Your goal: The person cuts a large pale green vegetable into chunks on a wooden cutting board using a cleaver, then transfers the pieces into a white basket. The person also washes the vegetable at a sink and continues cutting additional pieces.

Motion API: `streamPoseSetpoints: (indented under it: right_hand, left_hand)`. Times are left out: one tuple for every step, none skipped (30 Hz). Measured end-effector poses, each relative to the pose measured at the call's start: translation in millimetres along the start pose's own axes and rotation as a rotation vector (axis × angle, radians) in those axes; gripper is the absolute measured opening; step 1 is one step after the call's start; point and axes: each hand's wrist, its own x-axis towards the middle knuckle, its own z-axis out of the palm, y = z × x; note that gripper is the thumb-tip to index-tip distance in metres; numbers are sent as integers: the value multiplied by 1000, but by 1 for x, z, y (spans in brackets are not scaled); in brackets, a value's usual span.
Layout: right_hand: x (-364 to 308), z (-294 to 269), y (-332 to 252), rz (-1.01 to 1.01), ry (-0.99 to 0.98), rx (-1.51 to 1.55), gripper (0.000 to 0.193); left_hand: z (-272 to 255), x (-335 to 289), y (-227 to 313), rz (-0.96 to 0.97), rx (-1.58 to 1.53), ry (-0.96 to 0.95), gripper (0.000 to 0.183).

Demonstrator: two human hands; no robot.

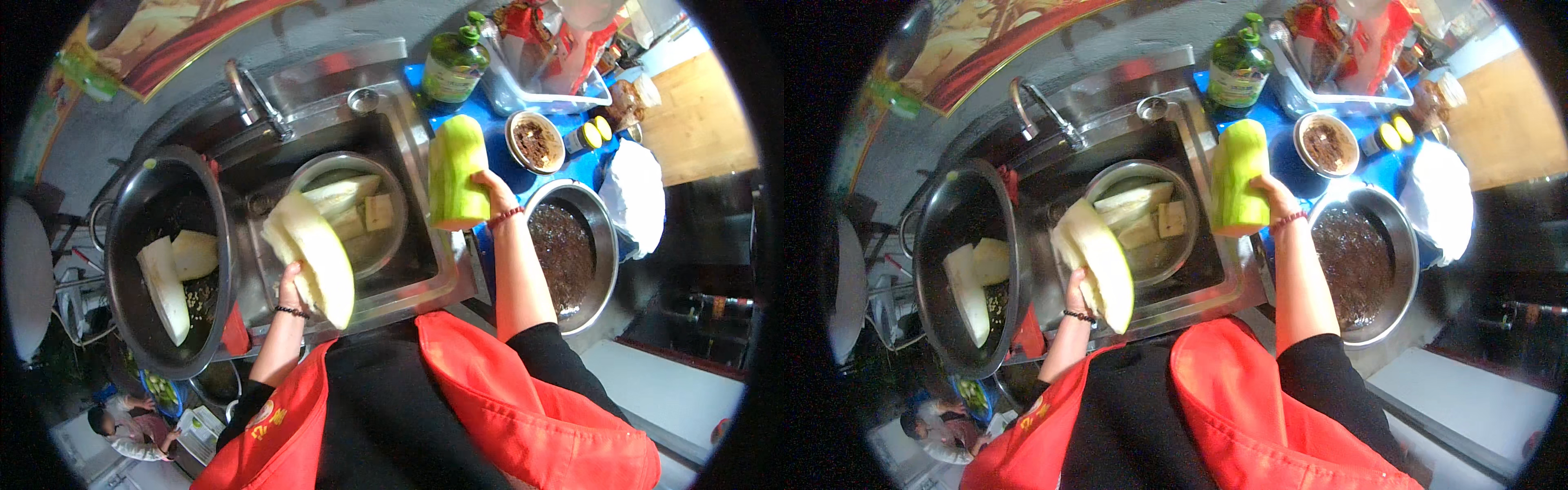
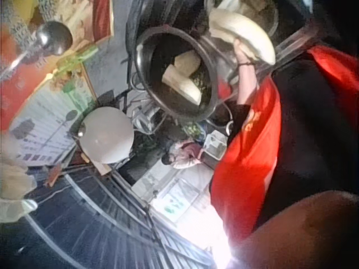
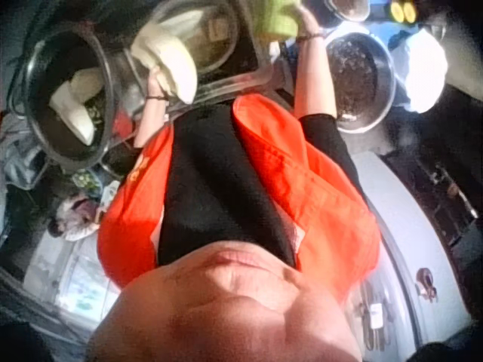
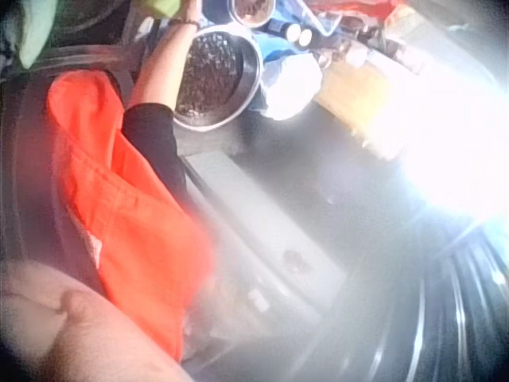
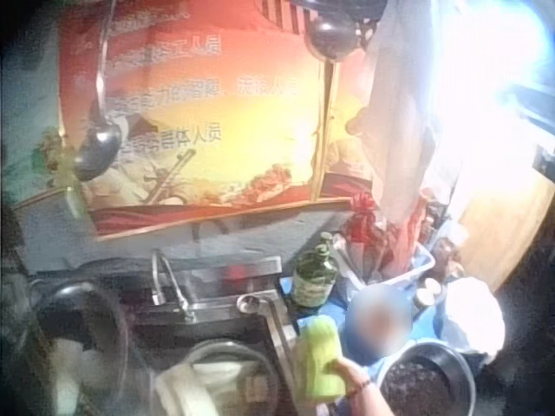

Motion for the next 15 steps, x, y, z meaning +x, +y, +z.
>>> streamPoseSetpoints:
  right_hand:
    - [-4, 5, 12, -5, -20, 74, 49]
    - [-6, 12, 26, 3, -34, 153, 51]
    - [-6, 19, 39, -38, -102, 184, 55]
    - [-9, 24, 50, -22, -304, 215, 60]
    - [-11, 29, 59, 6, -290, 160, 61]
    - [-13, 35, 67, 33, -330, 143, 63]
    - [-13, 42, 77, 40, -327, 147, 63]
    - [-13, 48, 84, 69, -243, 113, 64]
    - [-16, 55, 90, 101, -330, 142, 65]
    - [-18, 61, 96, 133, -371, 138, 65]
    - [-21, 68, 102, 143, -345, 136, 67]
    - [-23, 73, 106, 172, -397, 161, 67]
    - [-26, 78, 110, 210, -452, 181, 68]
    - [-30, 83, 114, 254, -499, 203, 68]
    - [-33, 87, 118, 263, -545, 214, 68]
  left_hand:
    - [1, 2, 1, -10, 4, 25, 66]
    - [4, 5, 1, -12, 21, 40, 66]
    - [6, 6, 0, -33, 17, 45, 66]
    - [9, 6, -1, -38, -13, -4, 66]
    - [11, 6, -1, -64, -54, -35, 68]
    - [13, 5, 0, -39, -54, -100, 70]
    - [15, 3, 1, -30, -57, -93, 71]
    - [16, -1, 3, -18, -98, -178, 72]
    - [16, -5, 7, -43, -106, -218, 73]
    - [15, -10, 13, -51, -109, -275, 78]
    - [14, -17, 18, -85, -127, -231, 77]
    - [13, -24, 22, -110, -154, -253, 77]
    - [13, -30, 23, -91, -174, -253, 76]
    - [12, -37, 28, -60, -124, -215, 75]
    - [11, -44, 31, -39, -95, -218, 75]
